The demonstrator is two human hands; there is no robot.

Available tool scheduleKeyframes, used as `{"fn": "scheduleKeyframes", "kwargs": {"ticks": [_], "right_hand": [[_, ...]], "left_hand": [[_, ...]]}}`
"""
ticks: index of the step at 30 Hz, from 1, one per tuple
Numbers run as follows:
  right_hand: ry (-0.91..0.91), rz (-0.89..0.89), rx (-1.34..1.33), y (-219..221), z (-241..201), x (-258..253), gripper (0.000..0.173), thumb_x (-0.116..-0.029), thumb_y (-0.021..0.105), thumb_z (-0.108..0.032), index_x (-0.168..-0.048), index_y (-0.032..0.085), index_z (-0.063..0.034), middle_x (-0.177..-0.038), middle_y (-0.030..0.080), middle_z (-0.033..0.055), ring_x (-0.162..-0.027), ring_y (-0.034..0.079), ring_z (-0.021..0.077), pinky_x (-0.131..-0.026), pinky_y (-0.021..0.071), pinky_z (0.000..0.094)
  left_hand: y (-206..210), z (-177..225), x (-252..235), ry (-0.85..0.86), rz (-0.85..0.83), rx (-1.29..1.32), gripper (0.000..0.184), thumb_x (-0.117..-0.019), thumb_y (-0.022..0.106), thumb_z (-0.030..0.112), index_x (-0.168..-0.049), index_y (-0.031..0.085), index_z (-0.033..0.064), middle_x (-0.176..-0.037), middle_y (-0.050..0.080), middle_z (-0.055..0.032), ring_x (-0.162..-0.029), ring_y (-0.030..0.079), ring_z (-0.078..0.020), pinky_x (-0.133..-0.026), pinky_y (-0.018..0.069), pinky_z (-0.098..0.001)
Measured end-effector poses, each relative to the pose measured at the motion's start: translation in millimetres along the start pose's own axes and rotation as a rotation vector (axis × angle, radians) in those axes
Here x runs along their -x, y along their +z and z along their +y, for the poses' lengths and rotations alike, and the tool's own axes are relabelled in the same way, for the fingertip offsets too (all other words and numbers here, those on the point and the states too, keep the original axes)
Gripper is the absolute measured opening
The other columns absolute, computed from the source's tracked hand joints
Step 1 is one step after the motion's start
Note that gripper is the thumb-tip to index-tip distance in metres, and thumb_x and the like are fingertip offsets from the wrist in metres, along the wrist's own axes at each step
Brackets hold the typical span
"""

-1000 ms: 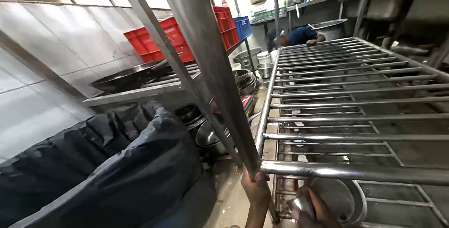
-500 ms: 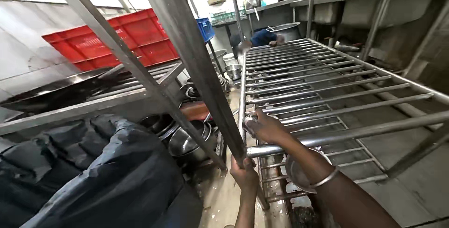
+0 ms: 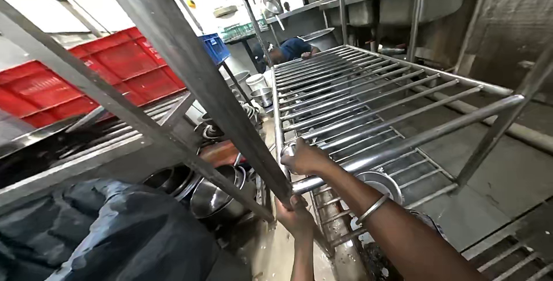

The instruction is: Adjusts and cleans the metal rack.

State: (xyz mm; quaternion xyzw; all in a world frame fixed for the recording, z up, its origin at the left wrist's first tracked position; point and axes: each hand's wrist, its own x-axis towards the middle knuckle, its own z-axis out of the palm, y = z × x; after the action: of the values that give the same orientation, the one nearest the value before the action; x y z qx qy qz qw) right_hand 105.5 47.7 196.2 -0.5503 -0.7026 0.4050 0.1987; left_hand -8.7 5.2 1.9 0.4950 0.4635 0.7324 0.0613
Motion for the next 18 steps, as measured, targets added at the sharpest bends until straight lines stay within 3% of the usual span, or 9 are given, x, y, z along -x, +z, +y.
{"fn": "scheduleKeyframes", "kwargs": {"ticks": [1,3,5,8,10,12,13,16,18], "right_hand": [[-0.023,-0.055,-0.055,-3.0,6.7,-4.0,0.072,-0.0968,0.061,-0.051,-0.149,0.041,-0.0046,-0.122,0.067,0.0242,-0.113,0.065,0.0403,-0.094,0.0495,0.0645],[-0.106,-0.192,-0.191,-9.5,21.4,-8.7,0.064,-0.1015,0.061,-0.038,-0.149,0.040,-0.0001,-0.129,0.062,0.0246,-0.117,0.063,0.0346,-0.100,0.0492,0.0565],[-0.197,-0.309,-0.289,-17.3,26.5,-5.8,0.042,-0.1061,0.056,-0.027,-0.136,0.051,0.0010,-0.116,0.061,0.0186,-0.099,0.059,0.0229,-0.088,0.0487,0.0427],[-0.162,-0.359,-0.250,-26.9,27.1,-10.0,0.040,-0.1072,0.051,-0.037,-0.133,0.052,-0.0059,-0.098,0.056,0.0100,-0.074,0.050,0.0149,-0.066,0.0444,0.0334],[-0.169,-0.317,-0.219,-26.6,27.9,-11.5,0.046,-0.1071,0.051,-0.040,-0.140,0.049,-0.0084,-0.105,0.059,0.0141,-0.077,0.055,0.0190,-0.067,0.0480,0.0373],[-0.219,-0.279,-0.154,-25.9,26.9,-10.1,0.054,-0.1091,0.046,-0.037,-0.157,0.038,-0.0132,-0.134,0.060,0.0212,-0.110,0.062,0.0313,-0.090,0.0495,0.0526],[-0.241,-0.223,-0.078,-23.4,26.5,-7.9,0.057,-0.1092,0.044,-0.037,-0.161,0.031,-0.0172,-0.138,0.061,0.0211,-0.120,0.062,0.0355,-0.099,0.0481,0.0599],[-0.307,0.041,0.093,-6.1,23.8,-3.6,0.057,-0.1069,0.044,-0.038,-0.159,0.037,-0.0152,-0.110,0.072,0.0204,-0.102,0.070,0.0387,-0.086,0.0541,0.0612],[-0.267,0.124,0.176,5.3,15.6,-4.2,0.053,-0.1048,0.045,-0.040,-0.149,0.048,-0.0115,-0.105,0.072,0.0171,-0.099,0.071,0.0358,-0.084,0.0558,0.0569]], "left_hand": [[-0.3,0.3,-1.5,-0.003,-0.004,0.011,0.071,-0.0973,0.050,0.066,-0.107,0.054,-0.0044,-0.063,0.056,0.0025,-0.048,0.057,-0.0095,-0.046,0.0552,-0.0288],[-1.0,1.9,-0.3,-0.019,-0.010,0.016,0.073,-0.0963,0.051,0.066,-0.109,0.053,-0.0063,-0.064,0.056,0.0028,-0.049,0.058,-0.0087,-0.047,0.0555,-0.0281],[-3.2,3.8,0.9,-0.035,-0.006,0.013,0.076,-0.0957,0.051,0.066,-0.111,0.052,-0.0081,-0.064,0.056,0.0027,-0.049,0.058,-0.0083,-0.047,0.0558,-0.0281],[0.5,5.1,-0.9,-0.051,0.019,0.024,0.080,-0.0928,0.053,0.071,-0.110,0.052,-0.0071,-0.064,0.056,0.0028,-0.049,0.058,-0.0084,-0.047,0.0555,-0.0283],[1.0,4.3,-0.2,-0.049,0.030,0.020,0.082,-0.0906,0.054,0.074,-0.108,0.052,-0.0057,-0.063,0.056,0.0030,-0.048,0.058,-0.0087,-0.047,0.0556,-0.0284],[1.4,2.3,0.6,-0.033,0.040,0.007,0.082,-0.0900,0.055,0.075,-0.107,0.053,-0.0058,-0.063,0.057,0.0023,-0.048,0.058,-0.0094,-0.046,0.0558,-0.0292],[0.7,1.4,1.4,-0.024,0.040,0.002,0.082,-0.0901,0.055,0.074,-0.107,0.053,-0.0053,-0.063,0.058,0.0021,-0.048,0.058,-0.0095,-0.045,0.0557,-0.0294],[2.3,-4.4,1.5,-0.030,0.050,0.038,0.080,-0.0875,0.059,0.075,-0.107,0.054,-0.0024,-0.063,0.057,0.0008,-0.047,0.058,-0.0119,-0.044,0.0552,-0.0316],[2.6,-5.2,3.1,-0.034,0.054,0.052,0.079,-0.0877,0.060,0.074,-0.107,0.054,-0.0020,-0.064,0.058,0.0005,-0.048,0.058,-0.0122,-0.045,0.0555,-0.0317]]}}
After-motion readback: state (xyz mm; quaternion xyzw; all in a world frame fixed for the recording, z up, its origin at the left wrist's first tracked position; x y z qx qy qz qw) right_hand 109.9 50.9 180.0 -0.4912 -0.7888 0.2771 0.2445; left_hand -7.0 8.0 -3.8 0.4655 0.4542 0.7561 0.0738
